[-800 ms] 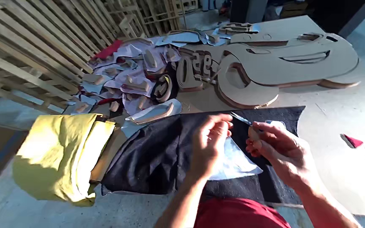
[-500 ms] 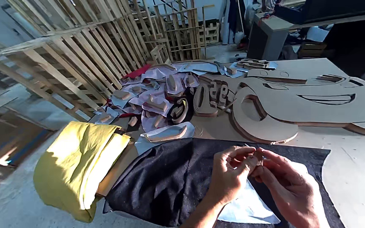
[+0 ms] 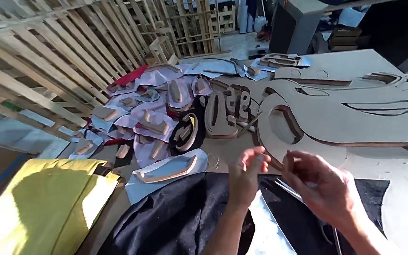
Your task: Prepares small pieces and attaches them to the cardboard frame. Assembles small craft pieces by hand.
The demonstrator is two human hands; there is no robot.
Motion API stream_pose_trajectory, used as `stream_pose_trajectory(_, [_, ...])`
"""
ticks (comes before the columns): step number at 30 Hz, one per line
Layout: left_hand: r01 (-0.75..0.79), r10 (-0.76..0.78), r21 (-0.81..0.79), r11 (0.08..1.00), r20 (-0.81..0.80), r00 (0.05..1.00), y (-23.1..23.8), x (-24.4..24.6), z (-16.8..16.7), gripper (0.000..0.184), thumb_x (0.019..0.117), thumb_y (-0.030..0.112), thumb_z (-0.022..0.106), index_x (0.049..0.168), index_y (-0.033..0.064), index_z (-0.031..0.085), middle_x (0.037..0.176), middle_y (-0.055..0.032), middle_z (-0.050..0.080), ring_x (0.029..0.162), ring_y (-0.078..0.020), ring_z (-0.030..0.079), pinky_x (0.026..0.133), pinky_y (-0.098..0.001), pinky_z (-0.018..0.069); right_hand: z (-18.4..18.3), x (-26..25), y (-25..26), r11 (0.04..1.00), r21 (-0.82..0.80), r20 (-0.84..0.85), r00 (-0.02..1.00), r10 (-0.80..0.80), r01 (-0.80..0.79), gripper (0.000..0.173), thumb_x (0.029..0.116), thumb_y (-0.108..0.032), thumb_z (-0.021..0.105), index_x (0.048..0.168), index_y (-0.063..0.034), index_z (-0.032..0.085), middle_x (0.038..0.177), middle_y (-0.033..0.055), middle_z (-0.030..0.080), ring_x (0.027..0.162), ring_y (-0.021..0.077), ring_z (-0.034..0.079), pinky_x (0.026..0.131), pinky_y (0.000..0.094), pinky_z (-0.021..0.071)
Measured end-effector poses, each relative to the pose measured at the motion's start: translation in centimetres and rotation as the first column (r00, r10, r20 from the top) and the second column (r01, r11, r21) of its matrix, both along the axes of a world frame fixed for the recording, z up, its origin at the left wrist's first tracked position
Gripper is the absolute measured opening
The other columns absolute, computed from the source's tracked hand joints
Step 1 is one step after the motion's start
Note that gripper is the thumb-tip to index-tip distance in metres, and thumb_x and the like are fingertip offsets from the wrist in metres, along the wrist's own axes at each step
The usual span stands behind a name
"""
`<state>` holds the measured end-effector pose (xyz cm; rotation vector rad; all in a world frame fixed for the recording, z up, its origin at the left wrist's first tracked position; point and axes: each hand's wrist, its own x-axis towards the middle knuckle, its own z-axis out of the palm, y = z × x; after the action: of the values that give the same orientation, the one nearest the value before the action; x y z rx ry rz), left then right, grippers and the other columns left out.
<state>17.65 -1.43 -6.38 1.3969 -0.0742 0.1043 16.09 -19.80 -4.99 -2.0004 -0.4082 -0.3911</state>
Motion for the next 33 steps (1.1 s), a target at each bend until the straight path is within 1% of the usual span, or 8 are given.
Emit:
stream_pose_trajectory(3, [-0.254, 0.248, 0.089, 0.963, 0.068, 0.966, -0.4, 6.3, -6.1, 0.031, 0.1055, 0.015, 0.045, 0.124, 0.0006, 0.065, 0.093, -0.0042, 0.071, 0.078, -0.0117, 0.069, 0.073, -0.0314, 0.0609, -1.3, 6.4, -0.7, 0.998, -0.054, 0.063, 0.998, -0.010, 0.013, 0.039, 0.0890, -0.032, 0.073, 0.123, -0.0138, 0.066, 0.085, -0.0094, 0.072, 0.068, 0.0020, 0.068, 0.058, 0.0241, 0.0615])
stream_pose_trajectory(5, [-0.443, 0.413, 0.192, 0.876, 0.176, 0.893, -1.1, 10.3, -10.9, 0.029, 0.1050, 0.017, 0.048, 0.123, 0.0023, 0.066, 0.088, -0.0026, 0.070, 0.072, -0.0086, 0.067, 0.065, -0.0269, 0.0592, -2.7, 11.6, -0.7, 0.994, -0.108, 0.089, 0.996, -0.004, 0.014, 0.041, 0.0882, -0.032, 0.073, 0.123, -0.0120, 0.067, 0.082, -0.0087, 0.072, 0.066, 0.0024, 0.067, 0.056, 0.0245, 0.0596])
stream_pose_trajectory(8, [-0.567, 0.459, 0.263, 0.781, 0.374, 0.806, -2.4, 13.0, -16.9, 0.030, 0.1032, 0.019, 0.050, 0.118, -0.0010, 0.066, 0.084, -0.0045, 0.069, 0.066, -0.0078, 0.065, 0.061, -0.0271, 0.0590, -5.0, 19.6, -0.5, 0.973, -0.233, 0.100, 0.995, 0.017, 0.007, 0.041, 0.0876, -0.034, 0.074, 0.123, -0.0132, 0.069, 0.079, -0.0075, 0.070, 0.066, 0.0049, 0.066, 0.057, 0.0290, 0.0585])
stream_pose_trajectory(11, [-0.534, 0.402, 0.231, 0.814, 0.439, 0.803, -3.2, 13.5, -17.1, 0.031, 0.1037, 0.019, 0.048, 0.112, -0.0036, 0.067, 0.069, -0.0011, 0.061, 0.054, -0.0019, 0.055, 0.052, -0.0201, 0.0513, -7.4, 28.5, 0.0, 0.944, -0.329, 0.113, 0.992, 0.057, -0.017, 0.042, 0.0860, -0.034, 0.075, 0.120, -0.0111, 0.072, 0.079, 0.0001, 0.069, 0.066, 0.0142, 0.064, 0.060, 0.0400, 0.0556])
stream_pose_trajectory(14, [-0.513, 0.406, 0.201, 0.834, 0.406, 0.819, -2.8, 13.8, -17.1, 0.029, 0.1037, 0.016, 0.048, 0.111, -0.0036, 0.067, 0.066, 0.0006, 0.056, 0.051, 0.0010, 0.047, 0.048, -0.0158, 0.0447, -9.2, 36.4, 1.5, 0.914, -0.395, -0.017, 0.995, 0.100, -0.098, 0.042, 0.0860, -0.032, 0.079, 0.120, -0.0085, 0.072, 0.095, 0.0105, 0.069, 0.080, 0.0260, 0.066, 0.070, 0.0515, 0.0547])
stream_pose_trajectory(17, [-0.513, 0.407, 0.212, 0.831, 0.396, 0.823, -2.1, 13.9, -17.2, 0.030, 0.1050, 0.018, 0.046, 0.112, -0.0009, 0.067, 0.066, 0.0013, 0.055, 0.051, 0.0006, 0.046, 0.048, -0.0161, 0.0440, -11.2, 41.4, 2.9, 0.880, -0.457, -0.138, 0.988, 0.071, -0.127, 0.039, 0.0872, -0.033, 0.079, 0.118, -0.0101, 0.073, 0.102, 0.0123, 0.069, 0.087, 0.0302, 0.066, 0.076, 0.0572, 0.0533])
stream_pose_trajectory(23, [-0.479, 0.404, 0.160, 0.863, 0.350, 0.845, -2.2, 13.7, -16.9, 0.027, 0.1045, 0.015, 0.047, 0.111, -0.0023, 0.067, 0.068, 0.0004, 0.057, 0.051, 0.0004, 0.047, 0.047, -0.0163, 0.0449, -12.8, 42.4, 3.7, 0.841, -0.521, -0.250, 0.968, 0.011, -0.144, 0.038, 0.0885, -0.036, 0.081, 0.120, -0.0154, 0.074, 0.109, 0.0120, 0.069, 0.095, 0.0316, 0.066, 0.081, 0.0601, 0.0524])
stream_pose_trajectory(33, [-0.455, 0.406, 0.164, 0.875, 0.261, 0.876, -1.8, 13.5, -16.5, 0.029, 0.1032, 0.014, 0.048, 0.110, -0.0062, 0.067, 0.069, -0.0002, 0.059, 0.052, 0.0002, 0.050, 0.048, -0.0165, 0.0461, -11.9, 42.9, 4.0, 0.916, -0.364, -0.462, 0.887, -0.020, -0.169, 0.031, 0.0849, -0.021, 0.085, 0.114, -0.0142, 0.075, 0.090, 0.0061, 0.071, 0.083, 0.0216, 0.066, 0.077, 0.0511, 0.0532])
